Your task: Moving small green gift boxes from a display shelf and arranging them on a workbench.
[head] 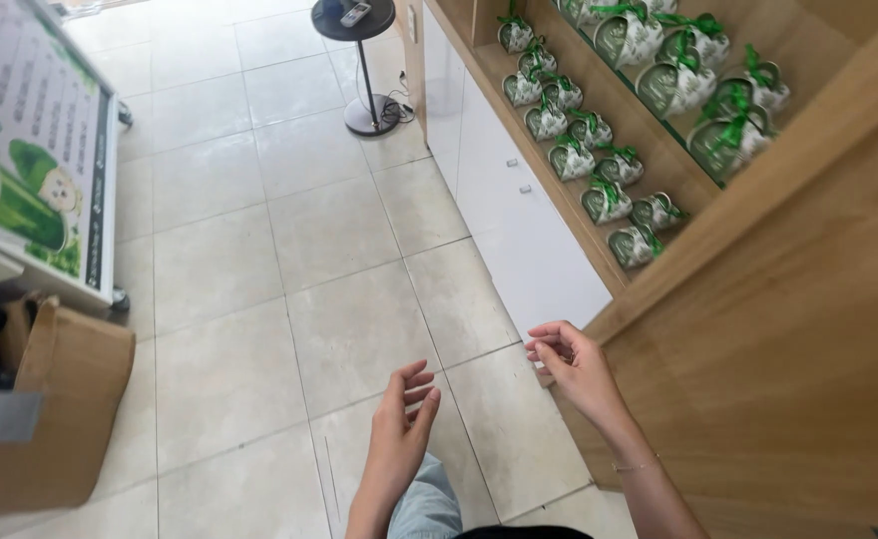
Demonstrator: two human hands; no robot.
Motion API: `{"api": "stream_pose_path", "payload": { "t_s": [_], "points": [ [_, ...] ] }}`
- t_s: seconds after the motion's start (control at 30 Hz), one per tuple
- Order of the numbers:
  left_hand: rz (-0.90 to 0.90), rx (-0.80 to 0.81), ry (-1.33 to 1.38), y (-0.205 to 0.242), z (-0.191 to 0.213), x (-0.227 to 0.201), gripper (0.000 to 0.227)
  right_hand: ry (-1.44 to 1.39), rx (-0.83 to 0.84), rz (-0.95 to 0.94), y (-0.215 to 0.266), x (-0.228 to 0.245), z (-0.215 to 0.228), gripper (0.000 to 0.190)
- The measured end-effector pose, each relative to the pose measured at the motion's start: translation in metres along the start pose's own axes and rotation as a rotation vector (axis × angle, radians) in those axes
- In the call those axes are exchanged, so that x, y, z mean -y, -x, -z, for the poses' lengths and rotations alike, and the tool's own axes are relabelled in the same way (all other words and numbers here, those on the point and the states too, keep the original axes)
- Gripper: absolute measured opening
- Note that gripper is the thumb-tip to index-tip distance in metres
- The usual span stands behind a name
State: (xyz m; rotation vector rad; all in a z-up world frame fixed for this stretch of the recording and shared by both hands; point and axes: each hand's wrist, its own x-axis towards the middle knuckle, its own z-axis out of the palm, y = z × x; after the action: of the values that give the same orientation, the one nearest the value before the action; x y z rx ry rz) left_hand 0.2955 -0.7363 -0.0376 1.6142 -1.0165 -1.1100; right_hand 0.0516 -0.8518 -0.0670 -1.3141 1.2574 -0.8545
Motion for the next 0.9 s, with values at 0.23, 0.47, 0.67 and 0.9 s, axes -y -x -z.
{"api": "stream_pose_path", "payload": {
  "t_s": [0.23,0.47,0.67,0.9],
  "points": [
    [-0.073,0.097,-0.052,-0.201,0.073,-0.056,0.041,0.020,-0.144,-0.005,-0.165,0.057,-0.057,0.020],
    [-0.134,0.176,-0.071,-0.363,0.115,-0.100,0.038,-0.063,-0.231,-0.023,-0.292,0.087,-0.099,0.019],
    [-0.090,0.253,-0.059,-0.484,0.109,-0.121,0.034,-0.014,-0.280,-0.041,-0.402,0.103,-0.097,0.018],
    [-0.205,0.331,-0.054,-0.642,0.080,-0.157,0.028,-0.077,-0.337,-0.009,-0.569,0.116,-0.075,0.019]
  ]
}}
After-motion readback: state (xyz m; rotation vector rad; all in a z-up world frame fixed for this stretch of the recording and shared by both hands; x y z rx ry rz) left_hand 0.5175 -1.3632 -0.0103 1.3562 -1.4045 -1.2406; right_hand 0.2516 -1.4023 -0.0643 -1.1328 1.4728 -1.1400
